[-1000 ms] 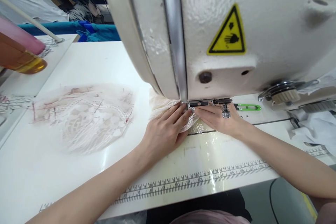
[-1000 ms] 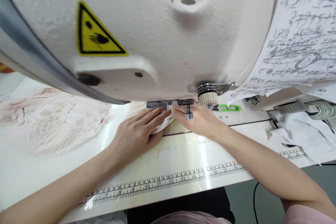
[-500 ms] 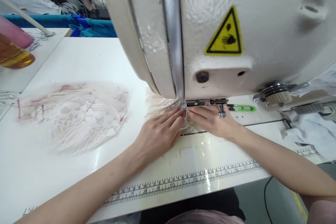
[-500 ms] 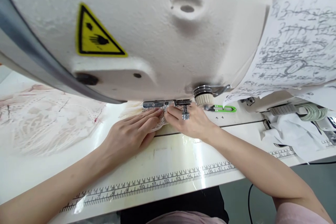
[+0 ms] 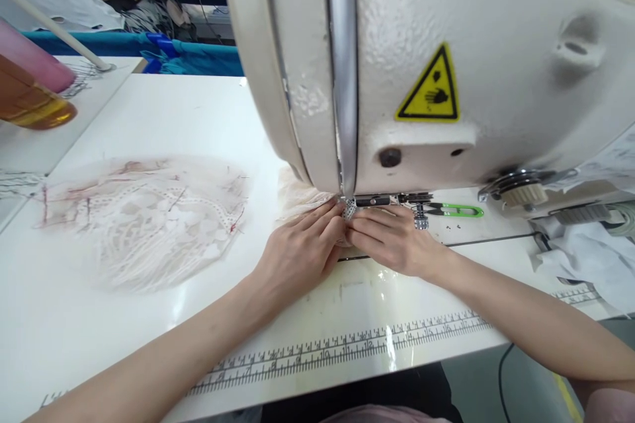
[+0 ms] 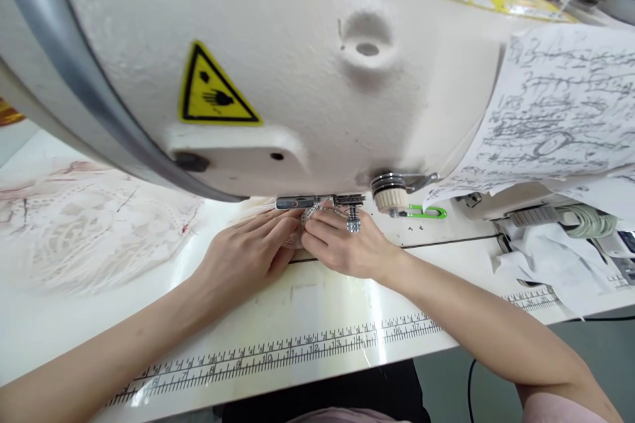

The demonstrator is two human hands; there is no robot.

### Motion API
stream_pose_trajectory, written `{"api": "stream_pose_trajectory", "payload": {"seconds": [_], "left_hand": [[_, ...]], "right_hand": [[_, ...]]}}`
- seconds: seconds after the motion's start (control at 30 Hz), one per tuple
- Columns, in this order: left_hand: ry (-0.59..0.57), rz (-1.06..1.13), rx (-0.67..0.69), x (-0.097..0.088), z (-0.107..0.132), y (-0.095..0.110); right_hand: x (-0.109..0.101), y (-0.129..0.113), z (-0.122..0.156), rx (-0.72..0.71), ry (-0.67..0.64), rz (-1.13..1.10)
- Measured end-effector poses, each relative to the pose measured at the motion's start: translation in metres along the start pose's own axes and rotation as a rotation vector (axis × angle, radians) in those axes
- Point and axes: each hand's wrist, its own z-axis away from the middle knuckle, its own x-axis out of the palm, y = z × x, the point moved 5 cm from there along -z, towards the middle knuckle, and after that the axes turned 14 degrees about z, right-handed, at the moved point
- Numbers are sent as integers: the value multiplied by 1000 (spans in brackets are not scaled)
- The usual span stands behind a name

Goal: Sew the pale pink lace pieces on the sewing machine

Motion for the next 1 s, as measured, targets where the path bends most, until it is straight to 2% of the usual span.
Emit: {"api": "stream_pose_trajectory", "payload": {"seconds": [0.2, 0.4, 0.57, 0.73, 1.0], "left_hand": [[-21, -26, -39, 2, 1, -1], [-54, -43, -23, 3, 1, 1], [-65, -62, 9, 5, 2, 1], [-41, -66, 38, 3, 1, 2], [-51, -81, 47, 3, -1, 4]], "right_hand": [[3, 4, 2, 12, 11, -16], [4, 11, 5, 18, -59, -46], [-2, 13, 5, 1, -75, 97], [-12, 16, 4, 83, 6, 262], [-9, 23, 3, 93, -34, 119]]}}
